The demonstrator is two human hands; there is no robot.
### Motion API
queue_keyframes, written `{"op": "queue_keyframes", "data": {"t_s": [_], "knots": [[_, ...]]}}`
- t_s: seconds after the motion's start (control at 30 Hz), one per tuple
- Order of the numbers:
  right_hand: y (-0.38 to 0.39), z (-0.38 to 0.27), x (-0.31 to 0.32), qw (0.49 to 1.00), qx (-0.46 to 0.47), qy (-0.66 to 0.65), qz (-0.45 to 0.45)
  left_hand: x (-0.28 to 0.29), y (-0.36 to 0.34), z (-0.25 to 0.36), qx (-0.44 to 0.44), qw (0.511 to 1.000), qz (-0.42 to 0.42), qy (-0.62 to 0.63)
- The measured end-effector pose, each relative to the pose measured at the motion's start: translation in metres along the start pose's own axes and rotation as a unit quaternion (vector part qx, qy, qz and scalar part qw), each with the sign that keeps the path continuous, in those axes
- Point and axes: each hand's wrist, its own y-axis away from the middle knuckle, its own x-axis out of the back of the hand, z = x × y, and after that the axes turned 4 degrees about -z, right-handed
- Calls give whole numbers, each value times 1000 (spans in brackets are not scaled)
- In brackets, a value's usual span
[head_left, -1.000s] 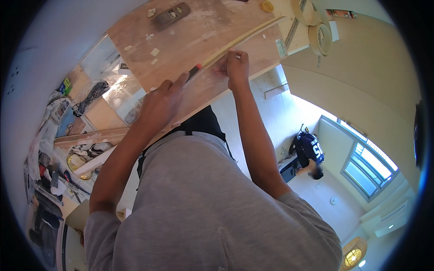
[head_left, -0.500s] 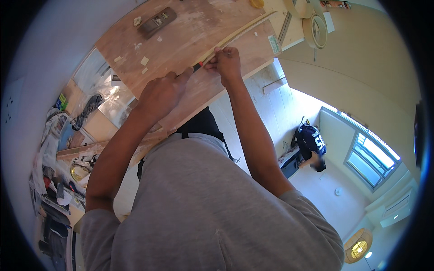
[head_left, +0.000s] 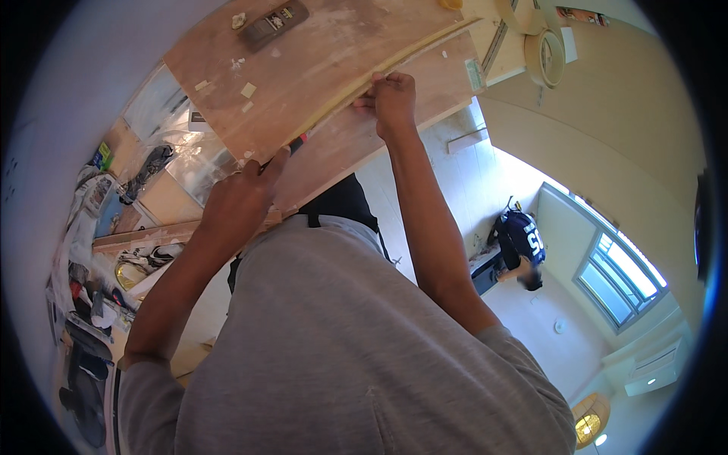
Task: The person uses a utility knife to score and cut a thin wooden strip on a workbench. They repeatedly align the strip, score it, and break off sections, then inspect the cut pieces.
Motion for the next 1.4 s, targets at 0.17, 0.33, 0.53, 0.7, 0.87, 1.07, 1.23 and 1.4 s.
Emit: {"op": "queue_keyframes", "data": {"t_s": [0.17, 0.33, 0.53, 0.7, 0.87, 1.07, 1.23, 1.4], "knots": [[15, 3, -6, 999, 16, 6, 35, -2, 2, 8, 16, 1000, -6, 1], [49, 32, -26, 999, 24, 36, -25, 6, 1, 5, -8, 1000, 4, 1], [35, 38, -27, 999, 17, 2, -27, 2, 3, -4, -13, 1000, 2, -13], [41, 40, -29, 999, -8, 12, -38, 1, 60, -14, 40, 998, -50, 8], [43, 42, -30, 999, 42, -2, -16, -1, 76, -28, 37, 998, -37, 40], [58, 53, -5, 999, 16, 15, -37, 21, 65, -49, 25, 973, 160, 166], [22, 31, 29, 997, 48, 26, 51, -16, 9, -40, 58, 904, 210, 369], [-33, 2, 31, 980, 100, 143, 92, -36, -49, -37, -22, 938, 256, 233]]}}
